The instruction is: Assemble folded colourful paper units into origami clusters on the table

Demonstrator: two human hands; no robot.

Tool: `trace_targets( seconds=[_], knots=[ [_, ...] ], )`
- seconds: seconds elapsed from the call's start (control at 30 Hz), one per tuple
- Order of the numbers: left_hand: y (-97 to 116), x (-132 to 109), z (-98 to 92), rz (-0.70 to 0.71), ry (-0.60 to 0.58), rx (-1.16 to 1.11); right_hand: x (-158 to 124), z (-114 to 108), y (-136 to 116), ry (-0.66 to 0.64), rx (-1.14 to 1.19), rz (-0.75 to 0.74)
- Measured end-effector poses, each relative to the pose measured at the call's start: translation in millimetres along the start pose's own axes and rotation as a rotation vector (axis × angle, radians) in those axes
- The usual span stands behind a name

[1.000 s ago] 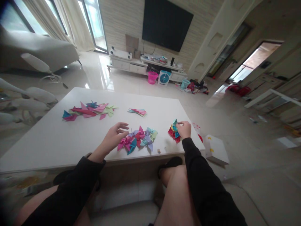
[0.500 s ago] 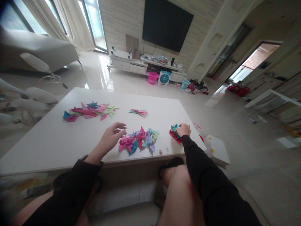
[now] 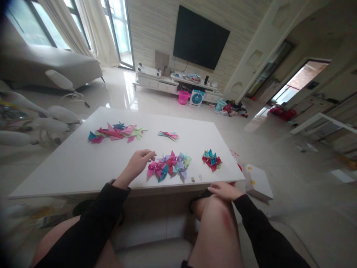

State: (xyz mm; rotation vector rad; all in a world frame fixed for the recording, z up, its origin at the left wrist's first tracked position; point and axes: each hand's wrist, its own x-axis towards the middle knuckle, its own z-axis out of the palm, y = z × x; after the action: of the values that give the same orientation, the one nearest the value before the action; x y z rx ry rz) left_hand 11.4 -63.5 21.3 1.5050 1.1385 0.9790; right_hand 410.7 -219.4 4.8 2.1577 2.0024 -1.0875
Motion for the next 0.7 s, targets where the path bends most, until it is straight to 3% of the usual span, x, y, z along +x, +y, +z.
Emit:
trace_targets(
  seconds=[0.07, 0.13, 0.23, 0.3, 0.4, 0.5, 0.63, 0.7],
  knots=[
    [2.6, -2.5, -3.7, 0.035, -0.003, 0.027, -29.4, 20.0, -1.9, 0.044, 0.023, -0.018],
    [6.9, -6.0, -7.0, 0.02, 0.0, 0.061, -50.2, 40.1, -4.5, 0.248, 0.032, 0.007],
    [12.2, -11.1, -8.1, -0.03, 0.007, 0.07, -65.2, 66.4, -6.6, 0.517, -0.006, 0.047],
    [13.0, -12.6, -5.8, -0.01, -0.009, 0.06, -66.3, 77.1, -6.2, 0.607, -0.06, 0.054],
    [9.8, -9.7, -3.4, 0.009, -0.014, 0.098, -59.1, 80.0, -5.6, 0.625, -0.137, 0.061],
    [3.7, 1.3, -15.3, 0.009, 0.031, 0.099, -50.6, 74.5, -6.2, 0.556, -0.181, 0.078],
    [-10.2, 32.0, -62.1, -0.007, 0.186, -0.055, -49.3, 72.0, -1.6, 0.541, -0.242, 0.037],
    [-23.8, 50.0, -92.1, -0.033, 0.306, 0.023, -51.3, 73.0, 4.2, 0.553, -0.261, 0.01]
  ],
)
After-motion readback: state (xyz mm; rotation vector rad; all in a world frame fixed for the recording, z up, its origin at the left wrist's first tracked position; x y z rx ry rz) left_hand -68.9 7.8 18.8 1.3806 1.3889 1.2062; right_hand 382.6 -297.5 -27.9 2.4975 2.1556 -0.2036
